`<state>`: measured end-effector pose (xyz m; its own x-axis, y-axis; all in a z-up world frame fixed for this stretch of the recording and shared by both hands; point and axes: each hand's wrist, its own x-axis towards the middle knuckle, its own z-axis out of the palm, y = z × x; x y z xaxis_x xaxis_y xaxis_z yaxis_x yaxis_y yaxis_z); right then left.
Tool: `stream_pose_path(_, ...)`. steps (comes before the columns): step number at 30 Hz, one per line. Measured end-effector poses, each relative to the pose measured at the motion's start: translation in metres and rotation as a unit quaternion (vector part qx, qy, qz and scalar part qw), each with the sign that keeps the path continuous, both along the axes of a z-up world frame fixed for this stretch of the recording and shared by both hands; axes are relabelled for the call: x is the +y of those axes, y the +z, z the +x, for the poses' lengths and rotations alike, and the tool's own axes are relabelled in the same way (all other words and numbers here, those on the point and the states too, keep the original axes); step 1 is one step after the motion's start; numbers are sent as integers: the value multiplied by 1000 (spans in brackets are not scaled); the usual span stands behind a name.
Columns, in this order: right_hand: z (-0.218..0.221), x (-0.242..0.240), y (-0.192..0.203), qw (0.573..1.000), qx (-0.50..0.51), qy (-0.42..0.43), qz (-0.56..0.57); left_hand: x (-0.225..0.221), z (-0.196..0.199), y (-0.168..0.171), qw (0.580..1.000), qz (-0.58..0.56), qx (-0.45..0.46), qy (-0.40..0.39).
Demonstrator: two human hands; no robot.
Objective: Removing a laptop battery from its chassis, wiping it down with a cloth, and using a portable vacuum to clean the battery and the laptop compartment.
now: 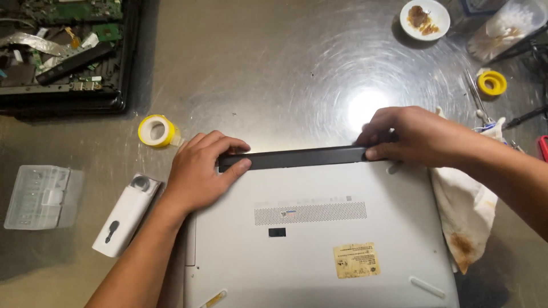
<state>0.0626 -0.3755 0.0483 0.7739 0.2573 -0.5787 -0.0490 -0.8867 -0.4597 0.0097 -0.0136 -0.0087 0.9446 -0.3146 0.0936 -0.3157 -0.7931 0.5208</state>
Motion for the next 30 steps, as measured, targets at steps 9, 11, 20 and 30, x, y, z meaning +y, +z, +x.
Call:
stream_pose_path(9, -10, -14, 5, 1000, -1, -13, -27, 11, -1, 9, 984, -114, 134, -8)
stream_pose_path(11, -8, -23, 2, 1000, -1, -2, -26, 14, -1, 13, 978, -125, 164, -10)
stream_pose_path(20, -6, -28, -11, 998, -37, 37, -42, 11, -2, 9, 976, -148, 159, 2)
stream_pose_path(30, -1, -21, -11, 995, -19, 25, -95, 13, -2, 22, 941, -187, 281, 21)
